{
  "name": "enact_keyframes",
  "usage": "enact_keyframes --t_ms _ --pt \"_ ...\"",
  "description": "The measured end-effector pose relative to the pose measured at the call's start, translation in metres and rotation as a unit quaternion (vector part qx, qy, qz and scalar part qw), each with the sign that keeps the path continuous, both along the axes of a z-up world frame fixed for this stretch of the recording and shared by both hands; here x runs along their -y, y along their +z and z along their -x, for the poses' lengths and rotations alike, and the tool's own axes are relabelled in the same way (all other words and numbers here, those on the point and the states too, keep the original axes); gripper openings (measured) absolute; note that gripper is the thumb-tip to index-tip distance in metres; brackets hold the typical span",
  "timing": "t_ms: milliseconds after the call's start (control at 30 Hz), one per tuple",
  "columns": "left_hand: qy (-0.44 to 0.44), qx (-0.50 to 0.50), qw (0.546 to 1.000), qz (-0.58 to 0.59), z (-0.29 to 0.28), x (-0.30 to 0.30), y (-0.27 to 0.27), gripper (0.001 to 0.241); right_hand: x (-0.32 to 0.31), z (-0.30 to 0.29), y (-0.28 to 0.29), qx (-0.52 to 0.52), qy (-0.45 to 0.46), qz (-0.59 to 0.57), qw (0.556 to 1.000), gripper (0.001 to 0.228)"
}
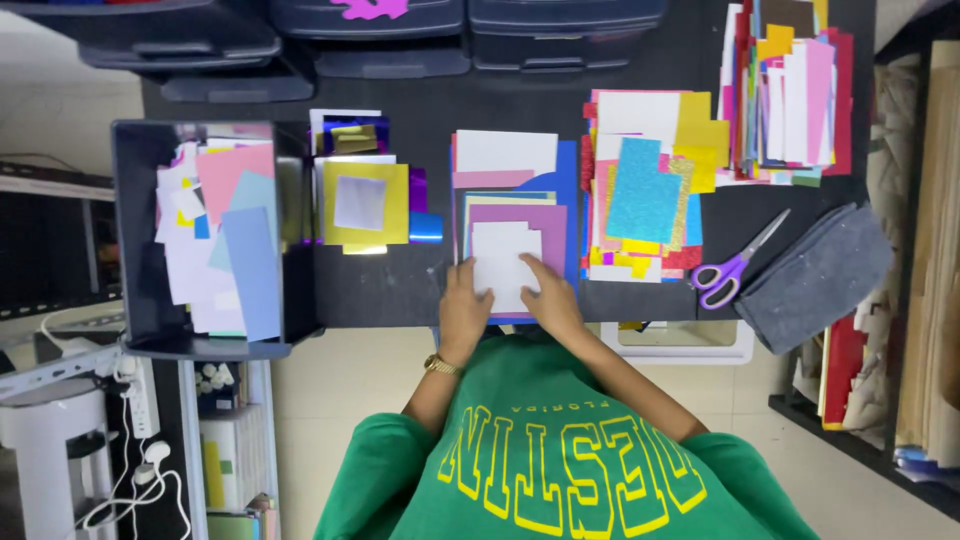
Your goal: The person sorts through a large pile of colorful paper sheets in a storage bin, picking up individual sheets and small stacks, flipping them over, and placing them into separate piles on the table. The person handles various colors and sizes of paper throughout the clip.
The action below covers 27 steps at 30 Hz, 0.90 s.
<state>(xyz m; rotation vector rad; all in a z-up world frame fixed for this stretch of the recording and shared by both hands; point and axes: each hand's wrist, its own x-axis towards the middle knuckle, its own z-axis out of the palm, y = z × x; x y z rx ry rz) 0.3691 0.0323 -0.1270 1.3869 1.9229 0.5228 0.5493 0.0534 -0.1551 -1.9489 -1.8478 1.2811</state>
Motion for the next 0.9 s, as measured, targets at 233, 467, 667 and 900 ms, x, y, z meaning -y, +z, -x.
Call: enact_keyframes --t_ms 233,467,667,900 --pt "-0.062 -0.002 0.997 -0.049 0.05 0.0 0.046 0.041 0.005 0.021 0.016 0.23 0.075 -0.033 0.97 0.062" --pt "0.096 -0.036 0.938 -0.33 0.259 -0.032 0.113 0.031 0.019 0.073 0.041 0.337 0.017 -0.101 0.936 0.06" --pt "0.1 -0.26 0.96 0.03 0.373 -0.049 0.048 0.092 0.033 0.107 0.041 0.367 -0.089 -0.236 0.895 0.062" --pt "0.111 -0.181 0.977 0.012 0.395 -0.039 0.035 0.074 0.071 0.162 0.057 0.254 -0.221 -0.288 0.897 0.053"
